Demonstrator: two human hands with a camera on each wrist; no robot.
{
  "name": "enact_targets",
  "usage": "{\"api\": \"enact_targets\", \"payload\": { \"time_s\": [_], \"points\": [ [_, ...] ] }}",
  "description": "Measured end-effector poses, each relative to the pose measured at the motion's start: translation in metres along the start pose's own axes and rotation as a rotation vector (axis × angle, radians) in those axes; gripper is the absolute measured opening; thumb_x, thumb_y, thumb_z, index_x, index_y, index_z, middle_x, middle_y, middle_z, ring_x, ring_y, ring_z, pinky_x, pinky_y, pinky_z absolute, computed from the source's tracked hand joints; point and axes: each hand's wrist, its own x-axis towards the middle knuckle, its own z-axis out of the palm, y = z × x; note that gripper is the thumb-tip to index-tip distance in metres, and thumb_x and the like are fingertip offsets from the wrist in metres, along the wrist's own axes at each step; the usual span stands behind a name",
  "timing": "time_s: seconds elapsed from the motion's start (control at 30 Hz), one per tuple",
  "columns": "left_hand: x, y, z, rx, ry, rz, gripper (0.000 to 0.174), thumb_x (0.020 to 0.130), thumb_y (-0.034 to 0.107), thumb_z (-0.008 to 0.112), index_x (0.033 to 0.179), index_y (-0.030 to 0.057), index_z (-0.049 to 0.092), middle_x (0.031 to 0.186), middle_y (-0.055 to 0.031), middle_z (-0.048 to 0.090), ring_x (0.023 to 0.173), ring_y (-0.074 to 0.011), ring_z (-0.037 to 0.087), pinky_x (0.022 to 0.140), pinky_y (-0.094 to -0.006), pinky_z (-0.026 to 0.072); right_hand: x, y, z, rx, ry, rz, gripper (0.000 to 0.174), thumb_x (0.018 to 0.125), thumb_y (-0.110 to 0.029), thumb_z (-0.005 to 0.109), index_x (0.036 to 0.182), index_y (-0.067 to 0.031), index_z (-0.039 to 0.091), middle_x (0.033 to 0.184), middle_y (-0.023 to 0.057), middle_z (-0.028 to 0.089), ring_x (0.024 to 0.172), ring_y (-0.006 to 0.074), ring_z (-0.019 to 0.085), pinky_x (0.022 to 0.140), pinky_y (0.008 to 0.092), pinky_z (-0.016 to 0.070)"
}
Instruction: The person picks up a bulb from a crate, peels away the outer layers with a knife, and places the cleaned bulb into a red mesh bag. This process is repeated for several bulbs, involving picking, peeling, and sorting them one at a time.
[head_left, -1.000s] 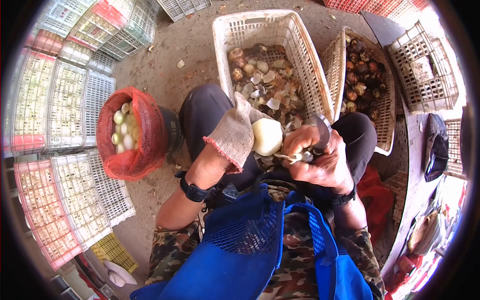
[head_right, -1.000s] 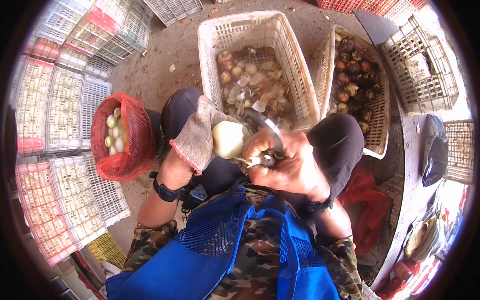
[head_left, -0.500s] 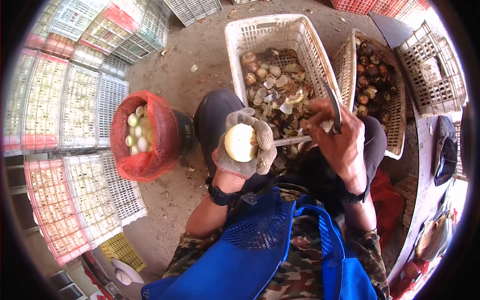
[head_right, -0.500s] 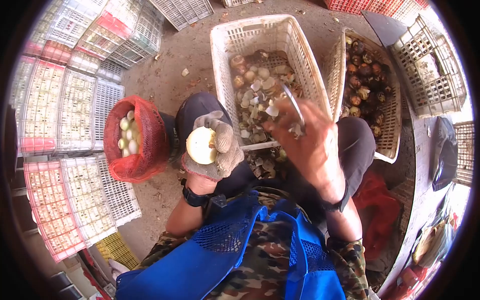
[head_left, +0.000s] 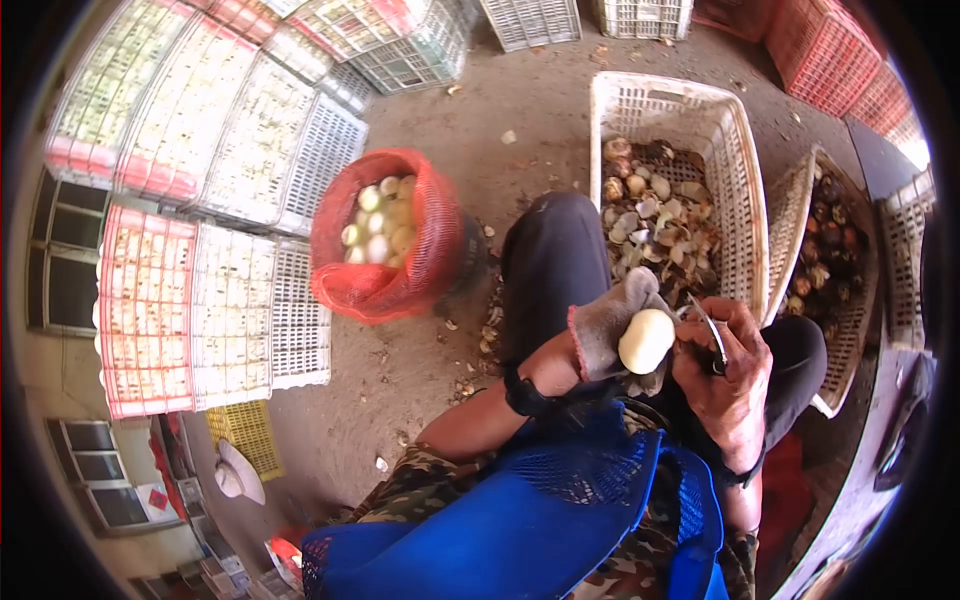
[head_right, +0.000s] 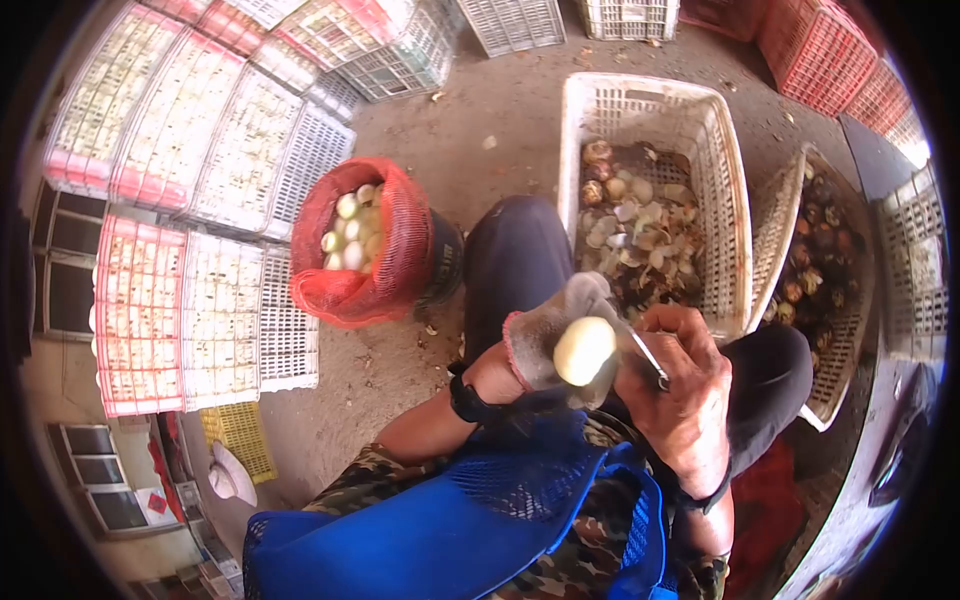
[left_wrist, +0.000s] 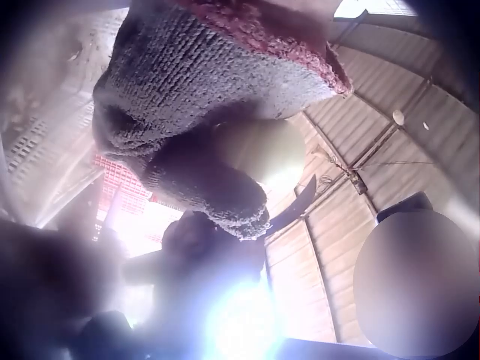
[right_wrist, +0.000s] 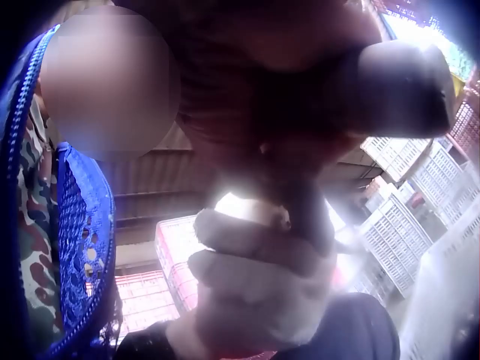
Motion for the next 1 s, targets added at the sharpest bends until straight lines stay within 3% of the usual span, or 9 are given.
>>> {"api": "enact_targets", "payload": {
  "time_s": [0.13, 0.23, 0.33, 0.37, 0.57, 0.63, 0.83, 0.9, 1.0],
  "points": [
    [-0.006, 0.007, 0.005, 0.049, 0.020, -0.023, 0.057, 0.095, 0.049, 0.050, 0.104, -0.0069, 0.060, 0.072, -0.0187, 0.064, 0.054, -0.0268, 0.062, 0.045, -0.0340, 0.0507, -0.005, 0.004, 0.001, 0.003, 0.048, -0.044, 0.021, 0.073, 0.003, 0.068, 0.093, -0.0024, 0.065, 0.099, 0.0118, 0.065, 0.080, 0.0244, 0.068, 0.070, 0.0337, 0.0552],
    [-0.014, 0.019, 0.010, 0.121, 0.066, -0.058, 0.066, 0.095, 0.053, 0.048, 0.097, -0.0109, 0.063, 0.067, -0.0204, 0.065, 0.050, -0.0268, 0.062, 0.041, -0.0331, 0.0496, -0.010, 0.004, -0.001, 0.407, 0.267, 0.169, 0.014, 0.076, 0.003, 0.066, 0.089, -0.0010, 0.064, 0.098, 0.0105, 0.065, 0.079, 0.0180, 0.064, 0.071, 0.0306, 0.0529],
    [-0.031, 0.057, 0.013, 0.369, 0.229, -0.099, 0.075, 0.095, 0.057, 0.046, 0.091, -0.0148, 0.067, 0.062, -0.0222, 0.066, 0.045, -0.0269, 0.062, 0.038, -0.0322, 0.0486, -0.011, 0.011, -0.025, 0.189, 0.304, 0.154, 0.005, 0.082, -0.002, 0.068, 0.083, -0.0002, 0.063, 0.095, 0.0114, 0.064, 0.082, 0.0166, 0.060, 0.077, 0.0307, 0.0481],
    [-0.047, 0.076, 0.014, 0.543, 0.475, -0.044, 0.086, 0.096, 0.063, 0.032, 0.090, -0.0148, 0.067, 0.061, -0.0211, 0.065, 0.044, -0.0254, 0.060, 0.040, -0.0301, 0.0489, -0.013, 0.013, -0.033, 0.156, 0.297, 0.166, 0.007, 0.083, -0.004, 0.069, 0.082, -0.0005, 0.063, 0.094, 0.0115, 0.064, 0.083, 0.0168, 0.060, 0.079, 0.0309, 0.0470],
    [-0.069, 0.187, -0.001, 1.793, 1.111, 0.347, 0.069, 0.097, 0.053, 0.036, 0.087, -0.0094, 0.065, 0.071, -0.0234, 0.067, 0.055, -0.0281, 0.064, 0.047, -0.0327, 0.0528, -0.031, 0.033, -0.085, -0.036, 0.410, 0.159, 0.012, 0.082, -0.006, 0.072, 0.076, 0.0005, 0.064, 0.085, 0.0108, 0.067, 0.085, 0.0221, 0.065, 0.077, 0.0359, 0.0513],
    [-0.052, 0.187, -0.014, 1.958, 1.116, 0.428, 0.064, 0.097, 0.049, 0.037, 0.086, -0.0076, 0.064, 0.074, -0.0242, 0.067, 0.058, -0.0290, 0.065, 0.050, -0.0335, 0.0540, -0.046, 0.056, -0.111, -0.214, 0.448, 0.127, 0.010, 0.079, -0.006, 0.079, 0.080, -0.0019, 0.070, 0.085, 0.0103, 0.070, 0.082, 0.0232, 0.068, 0.075, 0.0351, 0.0527],
    [-0.002, 0.106, 0.013, 1.704, 0.816, 0.733, 0.048, 0.099, 0.038, 0.041, 0.084, -0.0023, 0.062, 0.084, -0.0265, 0.068, 0.069, -0.0317, 0.068, 0.057, -0.0361, 0.0579, -0.098, 0.115, -0.173, -0.171, 0.724, 0.742, 0.010, 0.086, -0.011, 0.071, 0.088, -0.0013, 0.071, 0.088, 0.0124, 0.072, 0.077, 0.0207, 0.069, 0.070, 0.0336, 0.0533],
    [0.014, 0.072, 0.019, 1.480, 0.659, 0.689, 0.043, 0.099, 0.034, 0.042, 0.083, -0.0005, 0.061, 0.088, -0.0272, 0.069, 0.072, -0.0326, 0.069, 0.059, -0.0369, 0.0592, -0.126, 0.164, -0.191, -0.441, 0.627, 0.622, 0.013, 0.086, -0.012, 0.067, 0.094, -0.0017, 0.072, 0.088, 0.0133, 0.072, 0.073, 0.0209, 0.068, 0.068, 0.0330, 0.0528],
    [0.032, 0.023, 0.016, 1.179, 0.510, 0.526, 0.037, 0.100, 0.029, 0.044, 0.081, 0.0022, 0.060, 0.093, -0.0284, 0.069, 0.078, -0.0340, 0.071, 0.063, -0.0382, 0.0611, -0.133, 0.195, -0.207, -0.457, 0.459, 0.814, 0.018, 0.085, -0.017, 0.068, 0.090, -0.0008, 0.073, 0.081, 0.0133, 0.070, 0.071, 0.0187, 0.068, 0.067, 0.0329, 0.0528]
  ]
}}
